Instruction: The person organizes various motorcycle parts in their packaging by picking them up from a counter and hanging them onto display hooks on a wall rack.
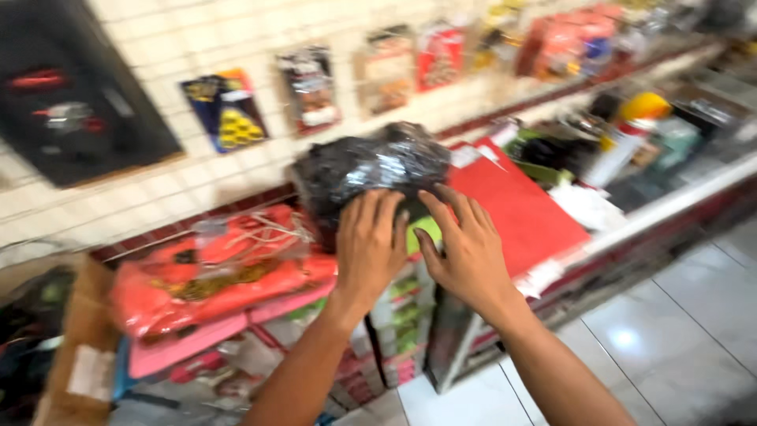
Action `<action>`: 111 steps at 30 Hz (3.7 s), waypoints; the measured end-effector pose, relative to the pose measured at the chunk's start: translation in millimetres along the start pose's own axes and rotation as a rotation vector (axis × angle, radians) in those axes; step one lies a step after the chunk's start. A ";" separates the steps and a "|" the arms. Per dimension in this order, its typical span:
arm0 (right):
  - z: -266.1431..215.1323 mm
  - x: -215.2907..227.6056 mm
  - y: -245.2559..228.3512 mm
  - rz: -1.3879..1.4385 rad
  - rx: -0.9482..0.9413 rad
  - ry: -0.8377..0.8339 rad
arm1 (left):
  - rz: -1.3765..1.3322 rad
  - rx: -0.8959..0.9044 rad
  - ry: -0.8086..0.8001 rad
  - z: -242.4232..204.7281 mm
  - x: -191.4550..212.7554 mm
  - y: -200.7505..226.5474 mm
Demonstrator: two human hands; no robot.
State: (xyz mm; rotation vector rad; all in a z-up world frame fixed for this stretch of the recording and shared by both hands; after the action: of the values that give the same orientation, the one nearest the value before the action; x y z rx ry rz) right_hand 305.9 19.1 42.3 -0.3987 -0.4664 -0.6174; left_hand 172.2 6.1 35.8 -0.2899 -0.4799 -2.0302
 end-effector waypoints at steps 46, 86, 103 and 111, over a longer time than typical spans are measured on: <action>-306.2 348.2 504.2 -0.775 -1.335 0.206 | -0.962 -0.322 -1.054 -77.1 -592.3 509.4; -382.9 642.6 1037.3 -0.732 -1.563 0.290 | -1.054 -0.519 -1.115 17.4 -1058.3 915.1; -322.2 732.6 1308.7 -0.868 -1.441 0.301 | -1.105 -0.629 -1.000 143.9 -1287.6 1041.7; -326.1 773.3 1428.3 -0.869 -1.401 0.326 | -1.092 -0.657 -0.949 176.9 -1398.7 1105.4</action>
State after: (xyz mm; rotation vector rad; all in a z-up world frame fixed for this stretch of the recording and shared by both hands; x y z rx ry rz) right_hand 1857.1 575.2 -127.3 -1.4187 0.2315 -1.8118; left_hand 1815.3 701.7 -124.8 -1.7490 -0.5764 -2.9892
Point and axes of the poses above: each hand's wrist, its own z-axis towards the middle knuckle, its own x-axis out of the back of the hand, y = z × x, the point moved 8 cm from there along z, towards the middle knuckle, and after that the axes turned 6 degrees about y, right-handed, at the moved point
